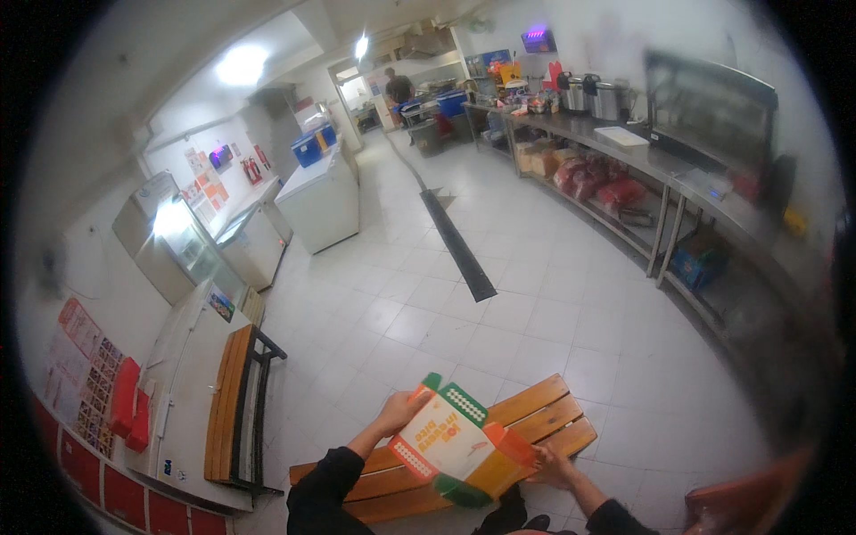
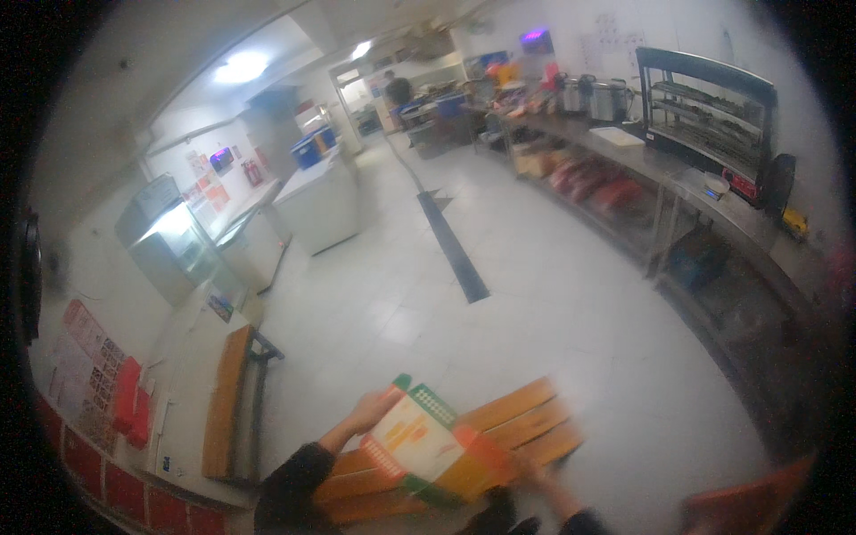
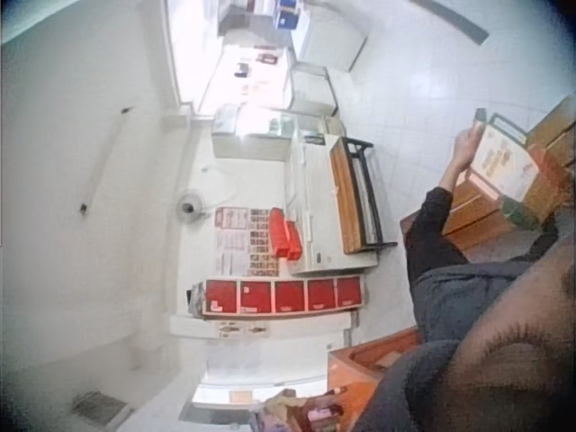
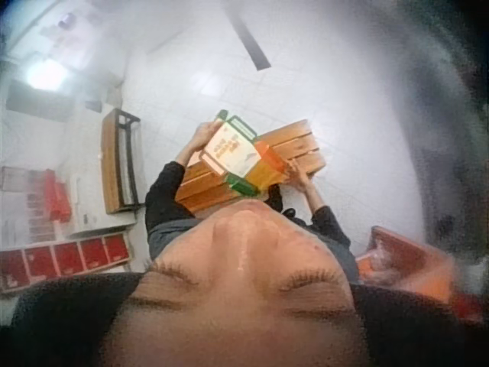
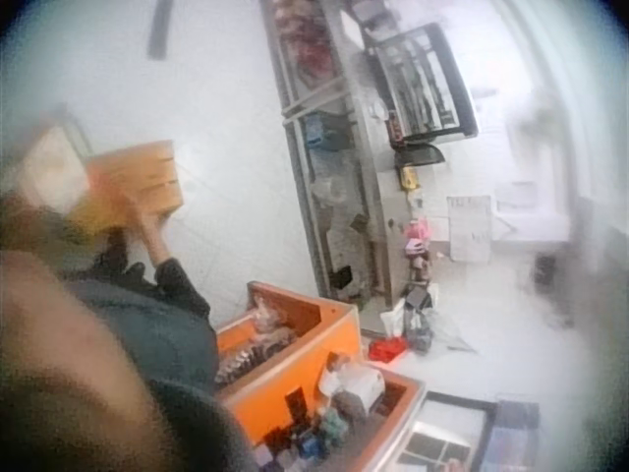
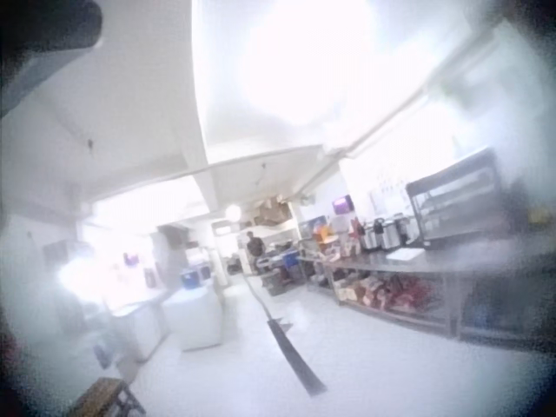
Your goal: The person assembles multiple small cardboard boxes at an orange counter. They fold the flat pieces into shape, tuck flaps, and stack the finished boxes on the counter and a nearby bench.
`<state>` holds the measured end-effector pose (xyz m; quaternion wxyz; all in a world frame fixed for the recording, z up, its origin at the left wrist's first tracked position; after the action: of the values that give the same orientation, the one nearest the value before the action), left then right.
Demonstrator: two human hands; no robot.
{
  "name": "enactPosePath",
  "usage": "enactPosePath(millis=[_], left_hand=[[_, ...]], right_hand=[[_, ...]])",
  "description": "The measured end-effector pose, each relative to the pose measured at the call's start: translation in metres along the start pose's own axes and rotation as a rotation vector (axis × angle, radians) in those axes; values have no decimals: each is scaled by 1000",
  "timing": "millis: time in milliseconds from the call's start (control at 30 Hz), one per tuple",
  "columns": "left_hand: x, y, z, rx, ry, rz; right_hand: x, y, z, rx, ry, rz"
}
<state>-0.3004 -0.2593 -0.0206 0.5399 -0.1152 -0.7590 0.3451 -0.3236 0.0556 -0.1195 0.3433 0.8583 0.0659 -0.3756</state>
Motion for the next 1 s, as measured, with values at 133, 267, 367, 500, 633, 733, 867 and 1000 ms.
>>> enactPosePath(millis=[133,267,367,500,633,733,867,1000], left_hand=[[-22,26,-19,184,30,-165],[0,57,-60,299,-48,-331],[-14,74,-87,318,-59,-405],[-43,124,-117,160,-255,-749],[-54,140,-154,266,-331,-641],[-46,132,-146,311,-308,-675],[-55,96,-148,427,-319,-774],[-66,84,-144,403,-317,-810]], right_hand=[[14,8,11,391,-165,100],[42,-21,56,404,-195,394],[43,-49,68,625,-271,369],[35,-128,85,939,-352,102],[-53,-33,54,809,-592,-274],[-72,-22,69,733,-911,-558],[-83,57,61,512,-654,-781],[-62,87,57,392,-685,-662]])
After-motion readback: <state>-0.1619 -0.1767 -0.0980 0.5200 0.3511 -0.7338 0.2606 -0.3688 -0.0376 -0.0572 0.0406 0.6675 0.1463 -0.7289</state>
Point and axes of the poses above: each hand's wrist, its own z-axis towards the middle knuckle, its own y-axis out of the palm, x = y × z, the point moved 1 cm from there along z, towards the middle knuckle, and after that the axes turned 11 degrees about x, right-handed, at the moved point
